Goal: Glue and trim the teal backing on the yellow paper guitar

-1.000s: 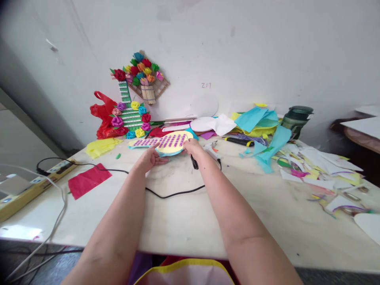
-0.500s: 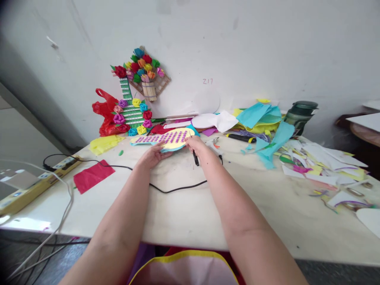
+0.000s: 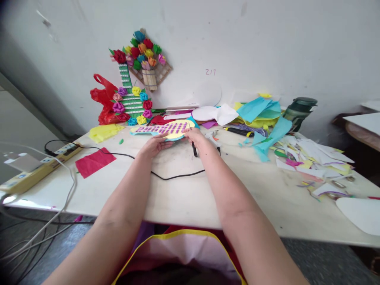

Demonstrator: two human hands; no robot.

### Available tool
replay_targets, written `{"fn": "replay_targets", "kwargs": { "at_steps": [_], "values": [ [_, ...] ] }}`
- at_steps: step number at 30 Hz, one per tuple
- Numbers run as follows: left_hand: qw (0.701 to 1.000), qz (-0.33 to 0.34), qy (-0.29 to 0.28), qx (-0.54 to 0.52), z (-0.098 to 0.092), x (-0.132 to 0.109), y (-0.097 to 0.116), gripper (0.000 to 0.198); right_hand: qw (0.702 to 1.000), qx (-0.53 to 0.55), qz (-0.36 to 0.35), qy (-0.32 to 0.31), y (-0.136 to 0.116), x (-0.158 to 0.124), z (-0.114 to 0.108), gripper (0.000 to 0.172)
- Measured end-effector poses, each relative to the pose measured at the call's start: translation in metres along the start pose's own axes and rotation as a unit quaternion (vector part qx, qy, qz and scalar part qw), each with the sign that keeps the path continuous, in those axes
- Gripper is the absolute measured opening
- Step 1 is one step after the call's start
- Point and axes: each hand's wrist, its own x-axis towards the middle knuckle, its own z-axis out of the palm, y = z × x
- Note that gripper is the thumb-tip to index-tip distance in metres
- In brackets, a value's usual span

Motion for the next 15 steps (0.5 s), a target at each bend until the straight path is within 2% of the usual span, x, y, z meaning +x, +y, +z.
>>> {"fn": "replay_targets", "kwargs": {
  "at_steps": [5,10,15],
  "values": [
    [1.0,0.011,-0.004,0.014,-0.0001,-0.0007,-0.0012,0.046,0.998,0.051,-0.023,0.025,0.0018,0.001,0.0033,0.015],
    [1.0,0.015,0.008,0.021,0.0008,-0.0015,-0.0017,0.045,0.995,0.082,-0.047,0.038,0.0017,-0.0013,0.0057,0.017],
    [1.0,0.017,0.006,0.017,0.0019,-0.0022,-0.0021,0.05,0.994,0.097,-0.038,0.029,-0.0028,-0.0083,0.0071,0.013]
  ]
}}
